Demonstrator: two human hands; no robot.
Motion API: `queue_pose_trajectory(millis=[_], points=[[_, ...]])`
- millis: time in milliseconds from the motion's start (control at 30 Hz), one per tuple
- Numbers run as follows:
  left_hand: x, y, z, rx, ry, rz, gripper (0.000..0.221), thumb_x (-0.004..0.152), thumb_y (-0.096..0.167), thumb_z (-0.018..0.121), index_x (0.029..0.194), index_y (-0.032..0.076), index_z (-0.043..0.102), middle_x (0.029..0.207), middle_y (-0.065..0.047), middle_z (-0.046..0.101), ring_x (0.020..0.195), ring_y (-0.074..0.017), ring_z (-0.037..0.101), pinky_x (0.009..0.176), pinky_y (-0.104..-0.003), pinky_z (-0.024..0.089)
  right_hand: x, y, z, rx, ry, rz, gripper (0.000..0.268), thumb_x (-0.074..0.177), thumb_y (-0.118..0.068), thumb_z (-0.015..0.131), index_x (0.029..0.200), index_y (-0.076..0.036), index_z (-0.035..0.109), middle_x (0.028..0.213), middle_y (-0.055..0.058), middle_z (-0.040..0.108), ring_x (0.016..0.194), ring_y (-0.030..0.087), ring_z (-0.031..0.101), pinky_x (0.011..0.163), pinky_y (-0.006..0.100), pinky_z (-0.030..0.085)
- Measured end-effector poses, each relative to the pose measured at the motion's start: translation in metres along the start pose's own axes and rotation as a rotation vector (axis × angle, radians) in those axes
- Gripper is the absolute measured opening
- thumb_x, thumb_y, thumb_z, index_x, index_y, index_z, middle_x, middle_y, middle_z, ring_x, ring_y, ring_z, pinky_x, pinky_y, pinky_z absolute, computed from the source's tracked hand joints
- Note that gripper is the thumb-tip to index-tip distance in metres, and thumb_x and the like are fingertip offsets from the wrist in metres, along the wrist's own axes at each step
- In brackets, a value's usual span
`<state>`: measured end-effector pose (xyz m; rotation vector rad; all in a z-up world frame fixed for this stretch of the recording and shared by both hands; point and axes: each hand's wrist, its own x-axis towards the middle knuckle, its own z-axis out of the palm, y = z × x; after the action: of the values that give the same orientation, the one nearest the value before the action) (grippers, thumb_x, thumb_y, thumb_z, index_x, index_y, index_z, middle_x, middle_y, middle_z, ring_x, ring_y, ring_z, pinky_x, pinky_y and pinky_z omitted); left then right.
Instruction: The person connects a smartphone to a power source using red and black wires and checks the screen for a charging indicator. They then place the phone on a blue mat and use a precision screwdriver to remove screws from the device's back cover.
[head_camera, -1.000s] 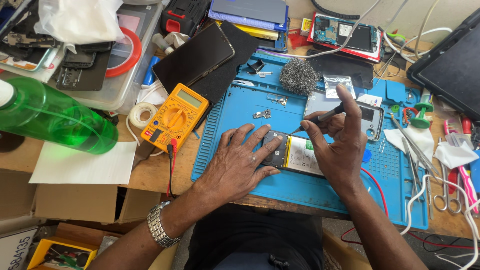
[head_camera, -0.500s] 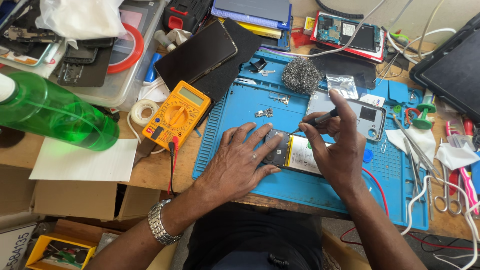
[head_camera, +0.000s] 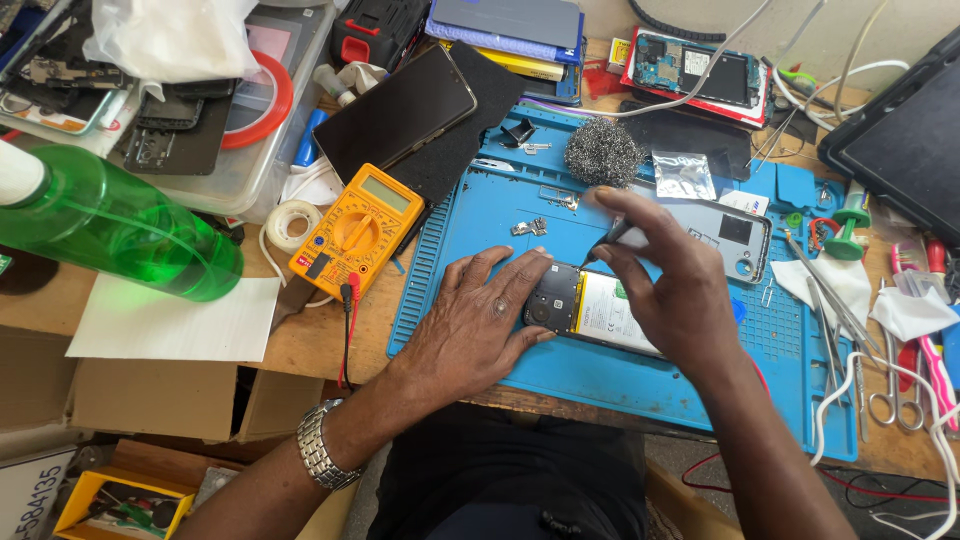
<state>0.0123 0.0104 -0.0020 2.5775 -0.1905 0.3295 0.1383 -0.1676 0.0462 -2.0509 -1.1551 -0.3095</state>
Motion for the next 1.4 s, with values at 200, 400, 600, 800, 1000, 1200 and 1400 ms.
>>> queue_pose_trajectory(millis=[200,400,600,800,1000,1200,1400], points=[[0.000,0.001,-0.002,-0.001,0.004,0.006,0.072,0.092,0.041,0.068,0.146,0.001,0.042,0.149,-0.018,0.050,0.137,-0.0377,0.042,0.111,-0.051,0.032,-0.001,0.000,0.006,0.041,0.041,0.049,0.054,0.088,-0.008,0.081,0.136,-0.011,0.056,0.101,0.010,0.075,0.092,0.020,0.076,0.080,0.031,0.062],[-0.003,0.002,-0.001,-0.011,0.020,0.009,0.075,0.091,0.038,0.070,0.147,0.000,0.040,0.148,-0.019,0.051,0.137,-0.0392,0.042,0.111,-0.052,0.032,0.005,-0.004,0.006,-0.015,0.040,0.137,0.058,0.085,-0.007,0.082,0.137,-0.010,0.056,0.096,0.015,0.073,0.089,0.023,0.075,0.074,0.036,0.060],[-0.006,-0.001,-0.003,-0.078,0.021,-0.044,0.079,0.088,0.038,0.075,0.149,0.003,0.039,0.140,-0.025,0.052,0.132,-0.0414,0.046,0.110,-0.052,0.034,-0.003,0.001,0.006,0.045,0.054,0.096,0.058,0.090,-0.005,0.084,0.139,-0.013,0.056,0.101,0.011,0.077,0.095,0.020,0.077,0.079,0.033,0.062],[-0.009,-0.004,-0.004,-0.152,0.040,-0.064,0.078,0.086,0.035,0.078,0.149,0.006,0.040,0.138,-0.024,0.053,0.132,-0.0421,0.047,0.109,-0.052,0.035,-0.011,0.002,0.006,0.059,-0.014,0.127,0.058,0.090,-0.002,0.081,0.141,-0.015,0.058,0.103,0.011,0.077,0.097,0.019,0.078,0.082,0.033,0.063],[-0.005,-0.003,-0.005,-0.154,0.019,-0.104,0.077,0.085,0.034,0.078,0.147,0.008,0.041,0.139,-0.024,0.051,0.131,-0.0409,0.046,0.108,-0.051,0.035,-0.009,0.003,0.004,0.075,-0.055,0.079,0.056,0.089,-0.001,0.079,0.139,-0.013,0.057,0.102,0.010,0.078,0.093,0.018,0.078,0.079,0.032,0.062],[-0.004,-0.005,-0.005,-0.123,0.041,-0.053,0.076,0.087,0.035,0.078,0.147,0.007,0.041,0.139,-0.024,0.051,0.132,-0.0400,0.046,0.109,-0.051,0.035,0.000,0.000,-0.003,0.153,-0.063,0.015,0.058,0.089,-0.003,0.075,0.142,-0.011,0.052,0.109,0.012,0.074,0.100,0.024,0.075,0.081,0.032,0.062],[-0.001,-0.005,-0.005,-0.118,0.041,-0.042,0.075,0.087,0.035,0.077,0.146,0.005,0.041,0.135,-0.023,0.056,0.132,-0.0388,0.046,0.108,-0.050,0.035,0.000,-0.002,0.000,0.054,-0.016,-0.038,0.061,0.089,-0.004,0.079,0.143,-0.012,0.051,0.105,0.014,0.076,0.097,0.026,0.077,0.082,0.034,0.062]])
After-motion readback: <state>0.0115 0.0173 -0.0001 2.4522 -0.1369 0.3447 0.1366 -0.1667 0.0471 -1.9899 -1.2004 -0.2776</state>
